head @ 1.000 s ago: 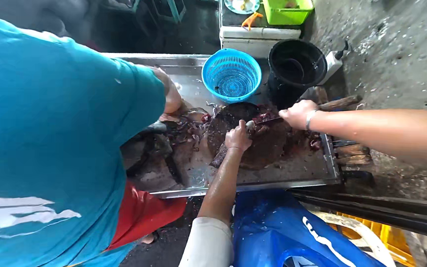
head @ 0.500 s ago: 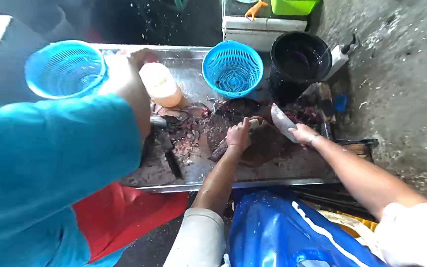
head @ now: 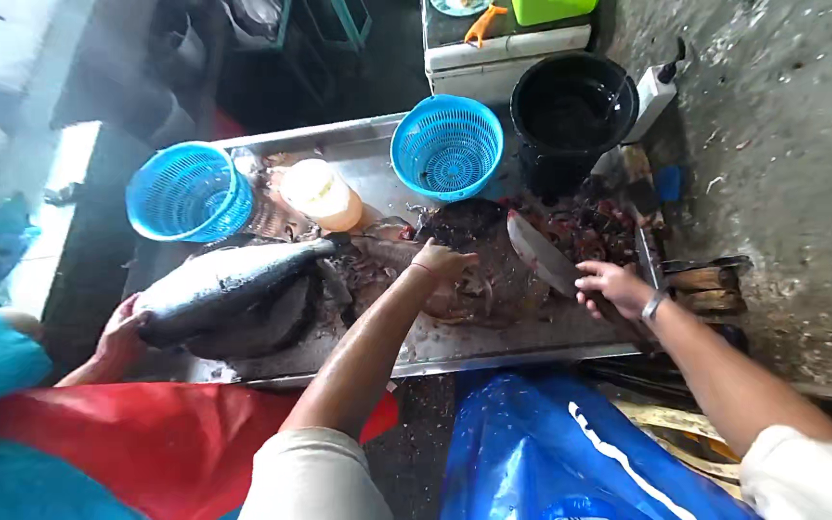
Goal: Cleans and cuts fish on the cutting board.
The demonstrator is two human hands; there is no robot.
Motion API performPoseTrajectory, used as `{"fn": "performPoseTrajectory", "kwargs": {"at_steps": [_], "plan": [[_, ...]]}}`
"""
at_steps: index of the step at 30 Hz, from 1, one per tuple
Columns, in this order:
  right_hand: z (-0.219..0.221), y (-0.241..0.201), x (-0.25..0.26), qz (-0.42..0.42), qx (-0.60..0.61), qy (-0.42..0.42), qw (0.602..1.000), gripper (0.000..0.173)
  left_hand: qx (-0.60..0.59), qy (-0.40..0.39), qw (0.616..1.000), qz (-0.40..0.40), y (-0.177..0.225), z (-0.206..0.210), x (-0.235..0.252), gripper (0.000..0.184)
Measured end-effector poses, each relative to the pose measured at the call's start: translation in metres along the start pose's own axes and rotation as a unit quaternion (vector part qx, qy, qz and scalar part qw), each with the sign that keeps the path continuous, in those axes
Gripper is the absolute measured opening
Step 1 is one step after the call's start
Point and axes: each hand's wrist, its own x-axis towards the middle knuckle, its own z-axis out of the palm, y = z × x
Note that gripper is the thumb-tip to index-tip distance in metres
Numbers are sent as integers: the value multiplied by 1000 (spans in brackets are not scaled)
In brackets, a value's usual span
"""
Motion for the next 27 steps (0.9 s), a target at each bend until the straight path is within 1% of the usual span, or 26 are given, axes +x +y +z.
{"fn": "performPoseTrajectory", "kwargs": {"at_steps": [1, 2, 3, 4, 5, 6, 7, 8, 9, 10, 11, 13, 14, 15, 16, 17, 18, 19, 20, 22, 23, 25, 26, 27], "plan": [[1, 21, -7, -41, -65, 18, 997, 53, -18, 26, 999, 17, -2, 10, 7, 73], [4, 43, -16, -83, -168, 45, 981, 56, -63, 51, 996, 22, -5, 23, 12, 68], [7, 66, -24, -116, -278, 81, 950, 55, -103, 77, 992, 10, -7, 36, 14, 68], [14, 93, -33, -145, -360, 124, 913, 51, -134, 111, 985, -4, -9, 49, 14, 70], [21, 121, -41, -163, -425, 164, 875, 47, -166, 148, 975, -20, -9, 61, 11, 68], [26, 146, -49, -183, -468, 190, 843, 47, -191, 186, 963, -40, -8, 68, 9, 62], [29, 163, -54, -198, -496, 200, 822, 52, -212, 219, 951, -58, -7, 72, 7, 55], [30, 169, -55, -207, -515, 201, 807, 59, -223, 245, 941, -72, -6, 69, 6, 49], [29, 159, -49, -208, -521, 197, 804, 63, -230, 268, 932, -82, -7, 59, 7, 44], [28, 132, -36, -186, -510, 185, 819, 63, -239, 287, 923, -86, -8, 43, 9, 41], [25, 94, -15, -154, -485, 179, 842, 60, -248, 305, 915, -87, -7, 23, 16, 39], [13, 19, 38, -76, -420, 203, 881, 52, -251, 314, 910, -98, 1, -18, 40, 42], [6, -8, 58, -53, -385, 220, 895, 48, -248, 308, 912, -110, 9, -33, 53, 44], [0, -28, 70, -49, -338, 230, 911, 45, -242, 306, 914, -115, 16, -49, 67, 45], [-6, -39, 76, -64, -284, 238, 927, 43, -234, 312, 915, -107, 22, -67, 83, 46], [-11, -38, 78, -98, -227, 242, 938, 41, -223, 322, 916, -91, 27, -84, 101, 45], [-11, -25, 77, -135, -182, 243, 943, 38, -212, 334, 916, -70, 33, -102, 123, 45], [-9, -6, 74, -147, -152, 236, 949, 38, -204, 344, 915, -47, 38, -118, 146, 45], [-2, 15, 68, -138, -123, 231, 955, 39, -198, 348, 916, -21, 42, -132, 171, 45], [19, 50, 46, -100, -60, 239, 964, 42, -204, 322, 924, 25, 44, -163, 230, 41], [31, 60, 30, -68, -26, 248, 966, 45, -206, 287, 935, 42, 40, -174, 262, 39], [54, 75, 1, -7, 47, 272, 961, 52, -177, 185, 966, 25, 35, -176, 311, 37], [63, 82, -13, 12, 87, 279, 956, 55, -160, 138, 977, 2, 39, -175, 316, 36], [68, 86, -29, 23, 135, 279, 951, 59, -147, 52, 987, -28, 48, -184, 307, 38]]}}
